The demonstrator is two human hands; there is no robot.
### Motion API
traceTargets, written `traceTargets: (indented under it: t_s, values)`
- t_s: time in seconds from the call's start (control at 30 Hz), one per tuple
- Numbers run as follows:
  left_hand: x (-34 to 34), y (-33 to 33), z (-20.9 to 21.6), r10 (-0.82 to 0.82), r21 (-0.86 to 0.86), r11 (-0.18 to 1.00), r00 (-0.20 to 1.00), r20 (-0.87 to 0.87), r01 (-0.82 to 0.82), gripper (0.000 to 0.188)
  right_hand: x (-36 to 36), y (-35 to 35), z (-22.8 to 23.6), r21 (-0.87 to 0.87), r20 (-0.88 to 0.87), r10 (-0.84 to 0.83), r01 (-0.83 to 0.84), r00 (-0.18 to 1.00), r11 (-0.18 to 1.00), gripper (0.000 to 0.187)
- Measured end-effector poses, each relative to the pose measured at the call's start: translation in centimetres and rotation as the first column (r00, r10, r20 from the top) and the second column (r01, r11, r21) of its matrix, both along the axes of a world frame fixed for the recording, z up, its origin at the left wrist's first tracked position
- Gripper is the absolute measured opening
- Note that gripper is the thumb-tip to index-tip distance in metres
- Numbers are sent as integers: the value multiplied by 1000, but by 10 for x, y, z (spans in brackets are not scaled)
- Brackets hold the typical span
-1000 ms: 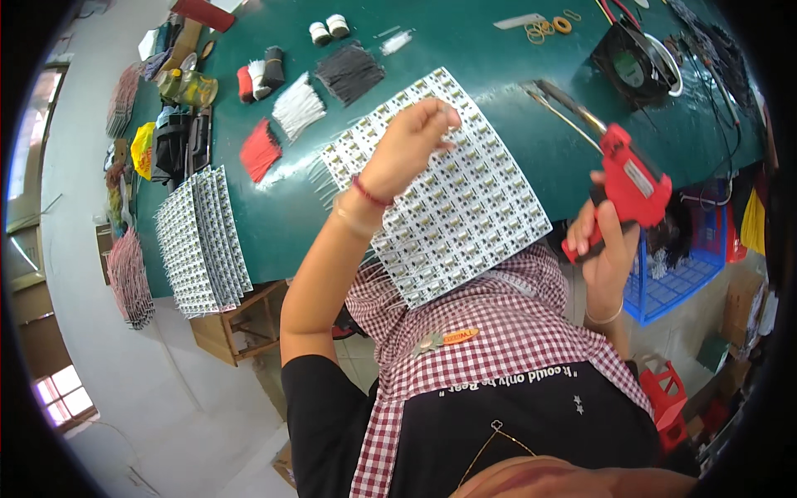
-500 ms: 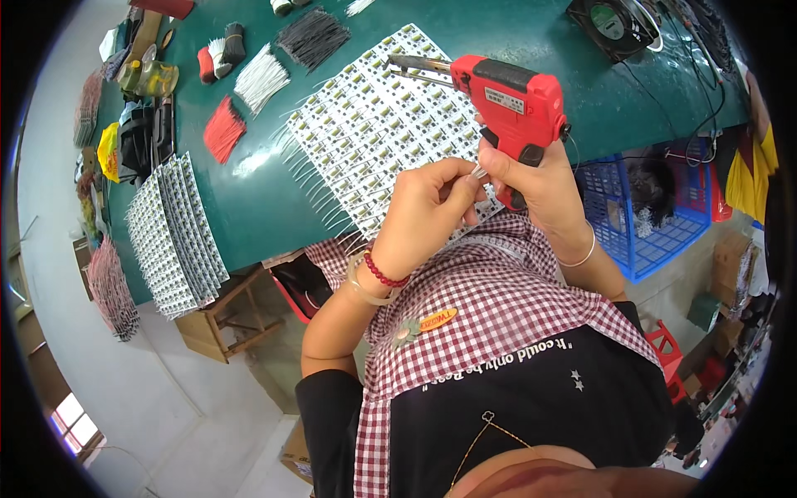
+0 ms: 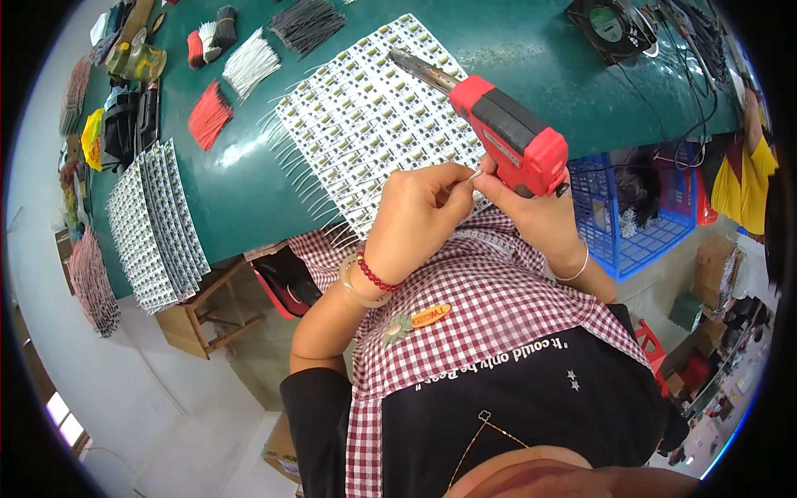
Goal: The person uses a soldering iron to attach white wires to a grid of LED modules on a green workbench. They repeatedly pick up individual wires, place them on the circuit board, and apply heat with the soldering iron to secure the connections.
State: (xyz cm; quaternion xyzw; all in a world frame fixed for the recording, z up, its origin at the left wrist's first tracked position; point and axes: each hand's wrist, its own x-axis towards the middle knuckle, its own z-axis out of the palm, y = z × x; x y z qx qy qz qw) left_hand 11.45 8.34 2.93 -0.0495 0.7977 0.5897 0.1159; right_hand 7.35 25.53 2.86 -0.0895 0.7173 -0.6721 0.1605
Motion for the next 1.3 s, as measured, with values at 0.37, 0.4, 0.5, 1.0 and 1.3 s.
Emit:
traceTargets:
  t_s: [0.37,0.4,0.5,1.0,1.3]
  values:
    - [7,1,0,16,-69,997,994,-111,-24,14,-10,1,0,-133,208,17,11,978,991,30]
    - [7,2,0,24,-52,998,995,-93,-29,14,-9,2,0,-133,216,10,19,976,991,30]
    - [9,-1,3,25,-38,999,999,-35,-26,14,-6,2,3,-68,193,32,-20,981,998,29]
    - [28,-2,-2,47,-137,988,982,-185,-73,9,17,1,-1,72,100,67,-74,993,995,20]
    - [30,-11,-7,63,-193,973,949,-308,-127,7,22,-3,-2,110,113,101,-114,988,987,21]
